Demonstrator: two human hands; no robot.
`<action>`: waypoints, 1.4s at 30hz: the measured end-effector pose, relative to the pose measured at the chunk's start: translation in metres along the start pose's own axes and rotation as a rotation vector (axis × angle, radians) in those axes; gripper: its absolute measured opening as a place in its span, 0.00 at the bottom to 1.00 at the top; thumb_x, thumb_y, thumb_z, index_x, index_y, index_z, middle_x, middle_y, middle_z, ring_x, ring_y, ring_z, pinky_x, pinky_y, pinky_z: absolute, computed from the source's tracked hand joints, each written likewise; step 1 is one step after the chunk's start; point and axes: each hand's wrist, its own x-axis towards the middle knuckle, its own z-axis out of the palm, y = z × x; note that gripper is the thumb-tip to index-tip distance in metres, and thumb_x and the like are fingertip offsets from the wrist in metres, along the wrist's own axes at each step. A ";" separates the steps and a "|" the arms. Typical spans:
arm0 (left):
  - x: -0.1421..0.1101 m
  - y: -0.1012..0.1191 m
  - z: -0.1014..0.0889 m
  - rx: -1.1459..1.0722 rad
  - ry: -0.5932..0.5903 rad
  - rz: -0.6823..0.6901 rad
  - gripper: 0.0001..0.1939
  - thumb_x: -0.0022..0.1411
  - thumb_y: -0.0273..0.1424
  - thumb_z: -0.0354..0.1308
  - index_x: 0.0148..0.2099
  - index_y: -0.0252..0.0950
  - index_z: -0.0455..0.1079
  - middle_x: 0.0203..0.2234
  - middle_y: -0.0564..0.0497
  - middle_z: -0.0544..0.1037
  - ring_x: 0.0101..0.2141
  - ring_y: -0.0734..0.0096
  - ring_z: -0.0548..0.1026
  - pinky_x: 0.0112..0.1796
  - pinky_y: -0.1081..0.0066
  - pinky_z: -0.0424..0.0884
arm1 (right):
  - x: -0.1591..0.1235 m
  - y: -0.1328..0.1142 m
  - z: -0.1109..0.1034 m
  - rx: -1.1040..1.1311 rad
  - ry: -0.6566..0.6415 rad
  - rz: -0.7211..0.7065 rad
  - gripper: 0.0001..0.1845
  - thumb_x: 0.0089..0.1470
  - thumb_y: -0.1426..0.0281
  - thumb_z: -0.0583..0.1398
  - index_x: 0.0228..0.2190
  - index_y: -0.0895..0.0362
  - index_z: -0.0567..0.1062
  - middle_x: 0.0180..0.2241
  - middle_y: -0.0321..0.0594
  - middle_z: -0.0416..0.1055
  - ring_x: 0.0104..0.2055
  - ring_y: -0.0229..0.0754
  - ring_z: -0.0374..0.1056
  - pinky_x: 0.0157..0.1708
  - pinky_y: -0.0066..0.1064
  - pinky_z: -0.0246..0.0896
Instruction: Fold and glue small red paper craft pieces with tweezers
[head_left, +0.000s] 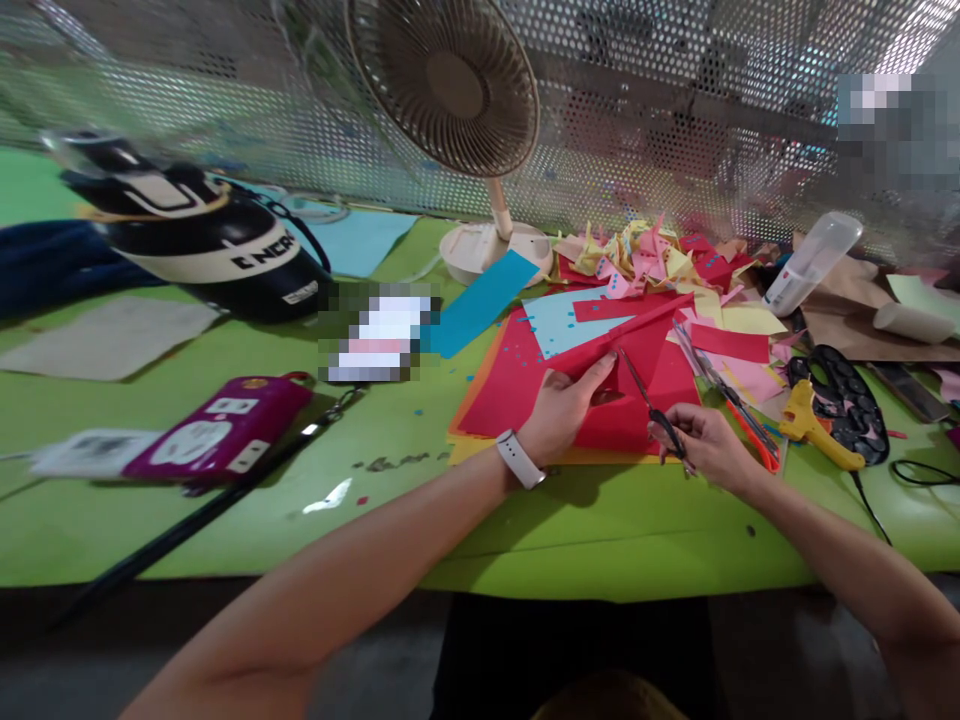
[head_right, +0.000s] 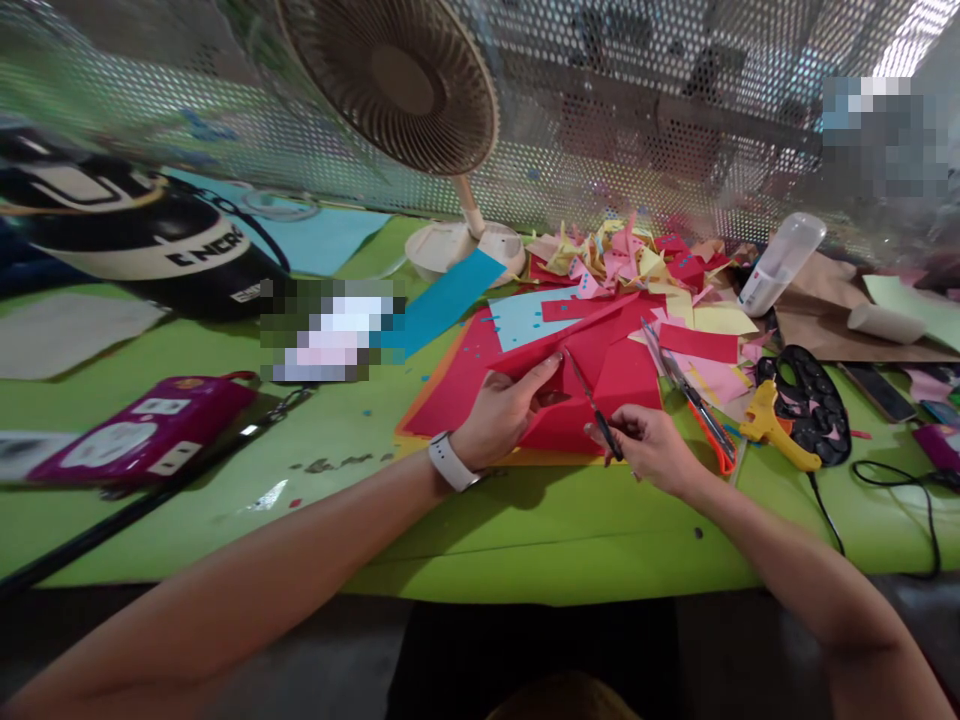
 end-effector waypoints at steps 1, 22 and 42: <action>0.000 -0.001 0.000 0.009 0.000 0.005 0.14 0.45 0.42 0.72 0.25 0.35 0.77 0.17 0.54 0.72 0.28 0.67 0.76 0.35 0.63 0.82 | 0.000 0.000 0.000 0.001 -0.001 0.001 0.27 0.42 0.46 0.66 0.24 0.57 0.69 0.19 0.31 0.67 0.14 0.28 0.53 0.12 0.22 0.50; -0.005 0.003 0.003 -0.047 -0.025 -0.006 0.16 0.44 0.43 0.71 0.25 0.35 0.76 0.20 0.53 0.73 0.28 0.69 0.73 0.34 0.63 0.79 | 0.000 -0.001 0.000 0.016 -0.002 -0.022 0.27 0.41 0.45 0.67 0.23 0.57 0.70 0.19 0.32 0.67 0.16 0.29 0.54 0.13 0.24 0.49; -0.006 0.003 0.004 -0.091 -0.030 -0.011 0.16 0.45 0.41 0.72 0.29 0.34 0.78 0.21 0.54 0.74 0.27 0.70 0.73 0.31 0.67 0.79 | 0.000 0.000 0.000 0.009 -0.004 -0.016 0.27 0.42 0.46 0.66 0.23 0.57 0.69 0.18 0.31 0.68 0.14 0.28 0.54 0.12 0.23 0.50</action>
